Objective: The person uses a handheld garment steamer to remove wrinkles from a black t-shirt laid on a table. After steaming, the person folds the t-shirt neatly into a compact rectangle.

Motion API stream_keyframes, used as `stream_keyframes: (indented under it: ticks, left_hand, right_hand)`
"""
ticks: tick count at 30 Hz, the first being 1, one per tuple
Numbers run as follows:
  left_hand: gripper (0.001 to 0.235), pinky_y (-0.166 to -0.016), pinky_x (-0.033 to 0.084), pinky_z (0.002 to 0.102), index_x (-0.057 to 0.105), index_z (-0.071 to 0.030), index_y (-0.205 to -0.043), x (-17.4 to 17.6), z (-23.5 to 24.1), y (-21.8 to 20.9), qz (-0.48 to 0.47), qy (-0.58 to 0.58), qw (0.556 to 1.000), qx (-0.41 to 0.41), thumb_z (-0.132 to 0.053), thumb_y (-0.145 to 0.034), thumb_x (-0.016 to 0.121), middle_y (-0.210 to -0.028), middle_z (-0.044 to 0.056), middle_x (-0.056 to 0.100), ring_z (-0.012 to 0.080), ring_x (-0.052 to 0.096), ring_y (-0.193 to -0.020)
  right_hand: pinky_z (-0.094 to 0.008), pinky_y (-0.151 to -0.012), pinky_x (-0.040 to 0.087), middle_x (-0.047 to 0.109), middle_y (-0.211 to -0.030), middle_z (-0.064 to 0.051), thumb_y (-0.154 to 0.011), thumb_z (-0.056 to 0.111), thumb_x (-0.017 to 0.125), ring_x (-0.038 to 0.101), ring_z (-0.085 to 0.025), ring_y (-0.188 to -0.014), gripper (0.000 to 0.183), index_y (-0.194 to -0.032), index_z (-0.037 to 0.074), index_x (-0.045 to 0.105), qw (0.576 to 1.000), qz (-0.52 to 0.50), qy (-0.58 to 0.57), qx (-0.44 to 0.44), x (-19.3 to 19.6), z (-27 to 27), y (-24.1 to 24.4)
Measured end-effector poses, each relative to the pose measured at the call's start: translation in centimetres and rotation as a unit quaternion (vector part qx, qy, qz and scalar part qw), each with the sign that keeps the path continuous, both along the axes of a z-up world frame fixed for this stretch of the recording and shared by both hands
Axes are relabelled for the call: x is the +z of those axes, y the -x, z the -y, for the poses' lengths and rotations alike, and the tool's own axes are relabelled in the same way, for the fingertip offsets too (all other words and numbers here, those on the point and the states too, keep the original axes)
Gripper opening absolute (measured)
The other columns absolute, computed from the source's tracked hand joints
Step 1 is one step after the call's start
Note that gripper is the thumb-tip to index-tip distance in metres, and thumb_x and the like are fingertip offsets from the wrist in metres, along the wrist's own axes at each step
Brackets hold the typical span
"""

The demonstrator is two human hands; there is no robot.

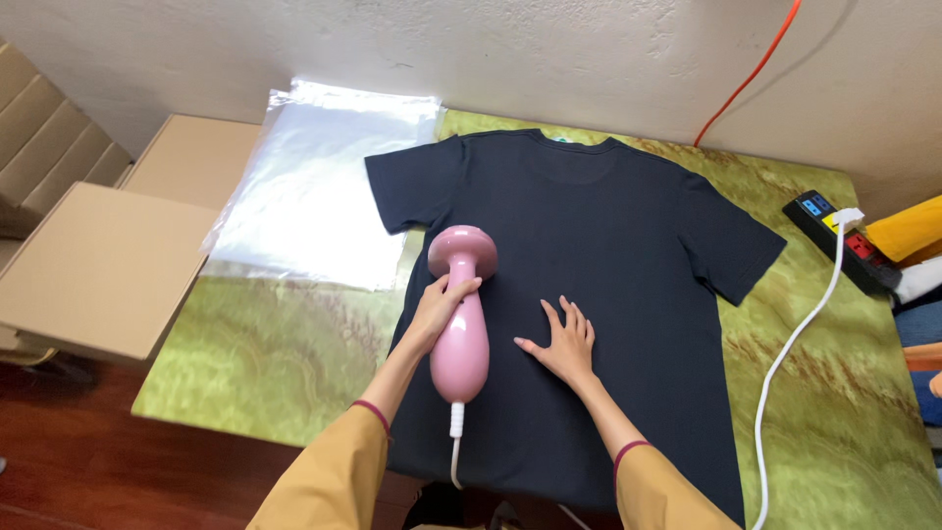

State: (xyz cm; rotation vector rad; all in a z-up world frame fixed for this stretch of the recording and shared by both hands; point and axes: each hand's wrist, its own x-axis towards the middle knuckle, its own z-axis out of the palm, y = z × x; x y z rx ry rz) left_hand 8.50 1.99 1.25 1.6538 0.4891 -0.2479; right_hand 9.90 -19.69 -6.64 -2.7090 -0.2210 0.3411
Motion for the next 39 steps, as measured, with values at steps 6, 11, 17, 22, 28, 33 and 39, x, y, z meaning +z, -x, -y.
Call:
stream_keyframes:
  ticks: [6, 11, 17, 22, 28, 33, 39]
  left_hand:
    - [0.069, -0.087, 0.042, 0.041, 0.053, -0.01, -0.119, 0.2, -0.3, -4.7, -0.006, 0.006, 1.0, -0.004, -0.052, -0.066, 0.065, -0.114, 0.019, 0.055, 0.0328, 0.051, -0.109]
    - [0.068, -0.087, 0.042, 0.041, 0.054, -0.011, -0.118, 0.4, -0.8, -4.6, -0.019, 0.016, 1.0, -0.005, -0.053, -0.066, 0.065, -0.114, 0.02, 0.055, 0.0333, 0.051, -0.109]
    - [0.072, -0.088, 0.042, 0.042, 0.05, -0.009, -0.122, 1.4, -1.2, -7.6, -0.009, 0.02, 1.0, -0.001, -0.054, -0.066, 0.063, -0.116, 0.02, 0.053, 0.0342, 0.049, -0.111]
    - [0.076, -0.089, 0.041, 0.043, 0.047, -0.008, -0.124, 1.6, -1.6, -9.8, 0.003, 0.015, 1.0, -0.005, -0.055, -0.067, 0.062, -0.118, 0.02, 0.052, 0.0343, 0.048, -0.112]
    - [0.075, -0.089, 0.041, 0.043, 0.047, -0.008, -0.125, 1.8, -1.7, -9.3, -0.035, 0.029, 0.999, -0.026, -0.054, -0.067, 0.063, -0.117, 0.02, 0.053, 0.0342, 0.049, -0.112]
    - [0.077, -0.09, 0.04, 0.044, 0.045, -0.006, -0.126, 1.9, -1.3, -11.9, -0.013, 0.012, 0.999, -0.034, -0.055, -0.068, 0.06, -0.119, 0.021, 0.051, 0.0344, 0.048, -0.113]
    - [0.075, -0.092, 0.039, 0.044, 0.046, -0.007, -0.125, 0.9, -0.7, -16.7, 0.016, 0.008, 0.999, -0.039, -0.054, -0.068, 0.061, -0.12, 0.019, 0.051, 0.034, 0.047, -0.114]
  right_hand:
    - [-0.052, -0.103, 0.017, 0.02, -0.137, -0.008, -0.068, 0.06, 0.063, 0.016, -0.03, -0.131, 0.082, -0.133, 0.025, 0.029, 0.998, -0.052, 0.032, -0.01, 0.5, -0.2, -1.3]
    - [-0.051, -0.095, 0.032, 0.027, -0.13, -0.007, -0.066, 0.054, 0.067, 0.029, -0.032, -0.124, 0.076, -0.128, 0.022, 0.037, 0.998, -0.036, 0.015, -0.058, -0.4, -0.9, -4.6]
    - [-0.052, -0.099, 0.025, 0.02, -0.138, -0.008, -0.066, 0.052, 0.068, 0.021, -0.033, -0.128, 0.083, -0.133, 0.018, 0.031, 0.991, -0.033, -0.054, -0.114, -0.3, -2.4, -7.8]
    - [-0.052, -0.101, 0.018, 0.015, -0.14, -0.007, -0.066, 0.05, 0.07, 0.014, -0.033, -0.129, 0.086, -0.134, 0.019, 0.03, 0.989, -0.065, -0.051, -0.125, -1.0, -2.3, -8.4]
    - [-0.052, -0.101, 0.017, 0.016, -0.137, -0.006, -0.067, 0.046, 0.07, 0.015, -0.032, -0.127, 0.082, -0.134, 0.022, 0.029, 0.989, -0.074, -0.038, -0.124, 0.0, -2.6, -8.5]
    - [-0.051, -0.101, 0.015, 0.014, -0.137, -0.006, -0.068, 0.048, 0.069, 0.015, -0.032, -0.127, 0.083, -0.135, 0.022, 0.028, 0.988, -0.077, -0.033, -0.126, 0.2, -2.8, -8.5]
    - [-0.051, -0.102, 0.013, 0.013, -0.138, -0.005, -0.068, 0.047, 0.069, 0.014, -0.031, -0.128, 0.082, -0.135, 0.023, 0.027, 0.987, -0.083, -0.032, -0.13, 0.3, -2.9, -8.6]
